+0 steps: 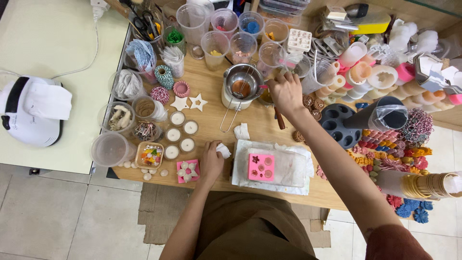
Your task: The person prepares small decorative candles by using a small spoon to pour melted red wax from a metal pot into various floral and star-shaped cavities within a pink silicone mold, subsequently wiping the spoon with a tissue.
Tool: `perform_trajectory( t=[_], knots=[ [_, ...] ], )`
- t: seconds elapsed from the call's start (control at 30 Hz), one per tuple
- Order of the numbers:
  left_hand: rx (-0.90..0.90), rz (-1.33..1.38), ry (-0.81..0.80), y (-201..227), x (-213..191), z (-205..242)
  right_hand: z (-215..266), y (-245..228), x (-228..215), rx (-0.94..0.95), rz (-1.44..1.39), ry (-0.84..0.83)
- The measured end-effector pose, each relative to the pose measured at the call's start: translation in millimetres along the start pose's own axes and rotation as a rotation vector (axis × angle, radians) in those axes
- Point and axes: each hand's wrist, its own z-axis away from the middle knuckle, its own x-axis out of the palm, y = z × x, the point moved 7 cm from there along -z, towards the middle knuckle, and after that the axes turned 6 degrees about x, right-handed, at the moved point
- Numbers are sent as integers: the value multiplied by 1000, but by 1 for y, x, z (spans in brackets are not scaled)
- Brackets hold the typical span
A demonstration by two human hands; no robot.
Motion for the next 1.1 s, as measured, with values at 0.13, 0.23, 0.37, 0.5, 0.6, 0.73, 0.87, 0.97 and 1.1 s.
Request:
perform_trajectory(
  t=[0.13, 0.23, 0.37, 0.5, 0.6, 0.73, 0.87, 0.97, 1.1],
  knots=[
    [-40, 20, -30, 4, -4, 2, -10, -7, 4, -20, -20, -67],
    [-39, 22, -34, 9, -7, 2, -18, -6, 6, 37, -156, -110],
    [-34, 46, -30, 9, -7, -1, -30, -1, 12, 30, -76, -112],
    [-53, 95, -38, 11, -8, 0, -33, -1, 32, 83, -2, -311],
    [-14, 126, -8, 15, -13, -5, -35, 1, 36, 227, -141, -390],
    [21, 158, 20, 18, -16, -9, -35, 4, 35, 281, -104, -371],
    [48, 175, 24, 19, -15, -9, -32, 1, 41, 220, -77, -312],
    [45, 159, 16, 19, -17, -8, -33, 4, 44, 249, -222, -253],
    [-17, 164, -12, 16, -16, -5, -32, 5, 51, 233, -88, -327]
  ],
)
